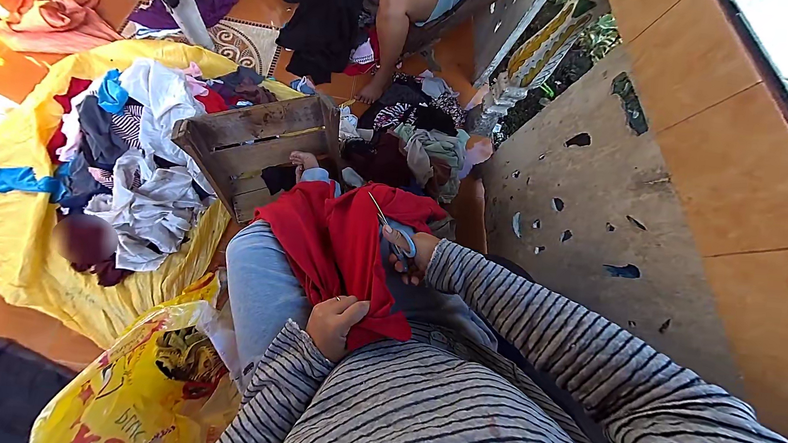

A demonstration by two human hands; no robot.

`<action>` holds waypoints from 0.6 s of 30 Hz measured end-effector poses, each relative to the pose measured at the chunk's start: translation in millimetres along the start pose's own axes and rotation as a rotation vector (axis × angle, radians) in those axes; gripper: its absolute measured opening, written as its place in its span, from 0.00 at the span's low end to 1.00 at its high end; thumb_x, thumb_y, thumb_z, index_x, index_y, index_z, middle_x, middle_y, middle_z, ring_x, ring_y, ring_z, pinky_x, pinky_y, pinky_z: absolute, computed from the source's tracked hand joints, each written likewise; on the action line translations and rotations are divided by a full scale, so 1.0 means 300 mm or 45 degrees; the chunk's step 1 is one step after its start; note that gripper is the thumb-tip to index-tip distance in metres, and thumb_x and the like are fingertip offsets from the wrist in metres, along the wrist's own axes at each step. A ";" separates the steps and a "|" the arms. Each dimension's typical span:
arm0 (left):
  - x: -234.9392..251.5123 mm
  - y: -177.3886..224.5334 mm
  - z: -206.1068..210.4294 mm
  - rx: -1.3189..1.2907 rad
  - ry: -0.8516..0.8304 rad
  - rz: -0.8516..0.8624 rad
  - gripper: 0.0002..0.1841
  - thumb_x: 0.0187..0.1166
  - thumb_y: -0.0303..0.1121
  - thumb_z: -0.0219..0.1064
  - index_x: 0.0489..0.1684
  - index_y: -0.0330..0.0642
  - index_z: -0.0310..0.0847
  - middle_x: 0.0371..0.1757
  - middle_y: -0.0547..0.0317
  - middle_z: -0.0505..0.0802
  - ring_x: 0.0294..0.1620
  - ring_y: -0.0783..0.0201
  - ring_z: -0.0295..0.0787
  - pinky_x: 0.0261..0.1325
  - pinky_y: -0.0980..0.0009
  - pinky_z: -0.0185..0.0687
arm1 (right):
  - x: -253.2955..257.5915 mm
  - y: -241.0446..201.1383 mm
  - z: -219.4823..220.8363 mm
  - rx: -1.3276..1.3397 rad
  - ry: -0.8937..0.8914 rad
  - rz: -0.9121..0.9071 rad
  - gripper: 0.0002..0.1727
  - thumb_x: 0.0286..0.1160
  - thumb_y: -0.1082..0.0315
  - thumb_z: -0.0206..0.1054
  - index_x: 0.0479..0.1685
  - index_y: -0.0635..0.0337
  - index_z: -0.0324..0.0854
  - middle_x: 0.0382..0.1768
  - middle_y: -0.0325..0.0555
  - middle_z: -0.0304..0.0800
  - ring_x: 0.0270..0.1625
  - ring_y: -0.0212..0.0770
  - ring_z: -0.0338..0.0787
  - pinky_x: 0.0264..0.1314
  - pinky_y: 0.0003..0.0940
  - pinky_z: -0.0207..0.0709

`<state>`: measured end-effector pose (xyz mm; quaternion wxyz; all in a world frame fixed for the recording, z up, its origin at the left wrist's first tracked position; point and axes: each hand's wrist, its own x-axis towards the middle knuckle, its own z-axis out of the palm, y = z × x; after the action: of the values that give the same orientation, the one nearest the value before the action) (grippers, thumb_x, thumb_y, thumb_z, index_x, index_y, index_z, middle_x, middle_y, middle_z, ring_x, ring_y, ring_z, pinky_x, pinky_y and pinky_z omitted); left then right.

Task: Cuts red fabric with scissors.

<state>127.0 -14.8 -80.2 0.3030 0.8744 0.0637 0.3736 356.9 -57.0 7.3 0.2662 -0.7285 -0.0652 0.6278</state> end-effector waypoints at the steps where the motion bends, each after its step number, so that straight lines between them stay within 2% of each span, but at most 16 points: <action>1: 0.000 0.000 0.000 0.001 0.001 0.000 0.10 0.73 0.32 0.63 0.32 0.36 0.89 0.27 0.49 0.93 0.30 0.57 0.92 0.38 0.67 0.87 | 0.009 -0.010 0.003 0.004 -0.003 0.006 0.32 0.87 0.36 0.50 0.33 0.58 0.78 0.17 0.36 0.80 0.16 0.32 0.81 0.20 0.26 0.76; 5: -0.002 0.000 -0.001 0.009 0.024 0.006 0.10 0.74 0.31 0.62 0.32 0.36 0.88 0.27 0.49 0.92 0.30 0.57 0.92 0.38 0.67 0.87 | 0.010 -0.026 0.023 -0.026 0.033 -0.002 0.32 0.87 0.36 0.50 0.35 0.57 0.78 0.17 0.36 0.79 0.16 0.31 0.79 0.20 0.26 0.75; 9: -0.008 0.004 -0.005 0.007 0.033 0.010 0.10 0.76 0.31 0.61 0.33 0.38 0.88 0.26 0.49 0.92 0.28 0.56 0.91 0.35 0.66 0.86 | -0.017 -0.008 0.047 -0.047 0.083 -0.075 0.28 0.90 0.41 0.50 0.39 0.59 0.77 0.20 0.36 0.77 0.16 0.31 0.77 0.21 0.25 0.74; 14: -0.008 0.000 -0.001 -0.015 0.030 0.028 0.10 0.76 0.30 0.60 0.33 0.38 0.88 0.25 0.50 0.91 0.27 0.56 0.90 0.35 0.66 0.86 | 0.015 -0.029 0.056 0.085 0.092 -0.031 0.29 0.88 0.39 0.52 0.32 0.56 0.76 0.16 0.35 0.79 0.14 0.31 0.78 0.18 0.25 0.73; 18: -0.008 -0.002 -0.003 -0.010 0.034 0.039 0.10 0.77 0.30 0.60 0.32 0.38 0.87 0.23 0.51 0.89 0.26 0.57 0.89 0.34 0.67 0.85 | 0.035 -0.062 0.068 0.171 0.113 0.032 0.29 0.87 0.38 0.52 0.31 0.55 0.74 0.15 0.36 0.77 0.13 0.30 0.77 0.16 0.24 0.71</action>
<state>124.7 -14.8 -81.5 0.2998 0.8689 0.0530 0.3902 344.1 -30.3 5.4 0.3092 -0.7368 -0.0018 0.6012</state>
